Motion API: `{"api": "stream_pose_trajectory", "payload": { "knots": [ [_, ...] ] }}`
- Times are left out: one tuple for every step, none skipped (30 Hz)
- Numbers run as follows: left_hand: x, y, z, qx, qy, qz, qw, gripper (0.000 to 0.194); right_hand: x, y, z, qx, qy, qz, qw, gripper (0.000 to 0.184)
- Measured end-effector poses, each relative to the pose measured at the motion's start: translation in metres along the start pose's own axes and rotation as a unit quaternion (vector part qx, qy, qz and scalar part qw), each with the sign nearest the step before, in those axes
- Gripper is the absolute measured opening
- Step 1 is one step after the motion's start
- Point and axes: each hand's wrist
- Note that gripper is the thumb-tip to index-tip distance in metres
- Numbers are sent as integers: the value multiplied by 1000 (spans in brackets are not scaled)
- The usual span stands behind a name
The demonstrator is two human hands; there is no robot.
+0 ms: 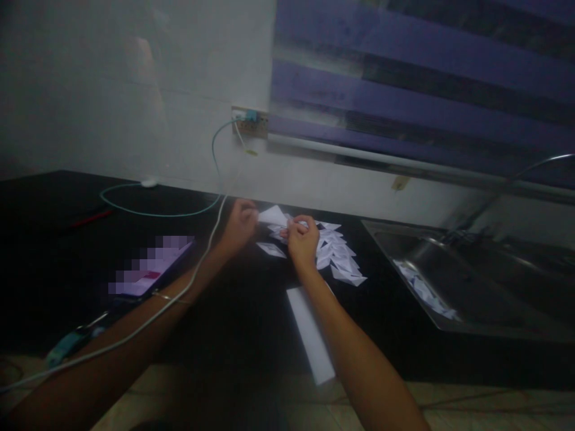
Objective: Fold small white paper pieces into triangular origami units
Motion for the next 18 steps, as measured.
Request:
{"api": "stream_pose_trajectory", "payload": {
  "knots": [
    [-1,-1,2,14,-23,2,1000,29,1,1,0,-1,8,-5,1000,38],
    [-2,-2,3,30,-47,10,998,36,2,2,-1,-3,20,-13,1000,39],
    [-4,-4,5,48,-66,20,996,43,2,2,-1,-7,33,-20,999,39],
    [-6,-6,5,67,-81,40,994,47,2,2,-2,-13,45,-27,999,40],
    [-9,-8,5,88,-83,62,991,48,2,2,-3,-20,54,-29,998,40],
    [-11,-11,4,103,-76,91,988,46,0,1,-4,-26,56,-26,998,41],
    [-13,-13,3,114,-65,127,983,42,-1,-1,-5,-31,52,-16,998,41],
    [-15,-15,1,114,-55,150,981,38,-4,-2,-6,-35,44,-4,998,41],
    [-16,-16,-1,110,-48,158,980,35,-6,-4,-6,-38,36,8,999,41],
    [-17,-16,-3,107,-41,159,981,33,-8,-6,-7,-41,30,17,999,41],
    [-17,-17,-4,104,-35,157,982,33,-10,-8,-8,-44,26,24,998,41],
    [-16,-17,-5,100,-30,153,983,33,-12,-9,-8,-46,24,27,998,41],
    [-16,-16,-6,97,-27,148,984,34,-13,-10,-8,-48,23,28,998,41],
    [-15,-16,-6,94,-26,145,985,35,-13,-11,-7,-50,22,31,998,41],
    [-15,-16,-5,90,-27,142,985,37,-14,-12,-6,-50,20,34,998,41],
    [-15,-16,-4,87,-31,137,986,40,-14,-12,-5,-49,19,38,998,41],
    [-14,-15,-3,86,-35,134,987,44,-15,-13,-4,-48,21,41,998,40],
    [-14,-15,-2,89,-41,134,986,48,-15,-14,-3,-47,24,41,998,39]
  ]
}}
Point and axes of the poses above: each hand's wrist, its own y-axis towards the middle knuckle, its own x-axis out of the back of the hand, z = x × y, and after that the axes turned 13 degrees about -x, right-handed
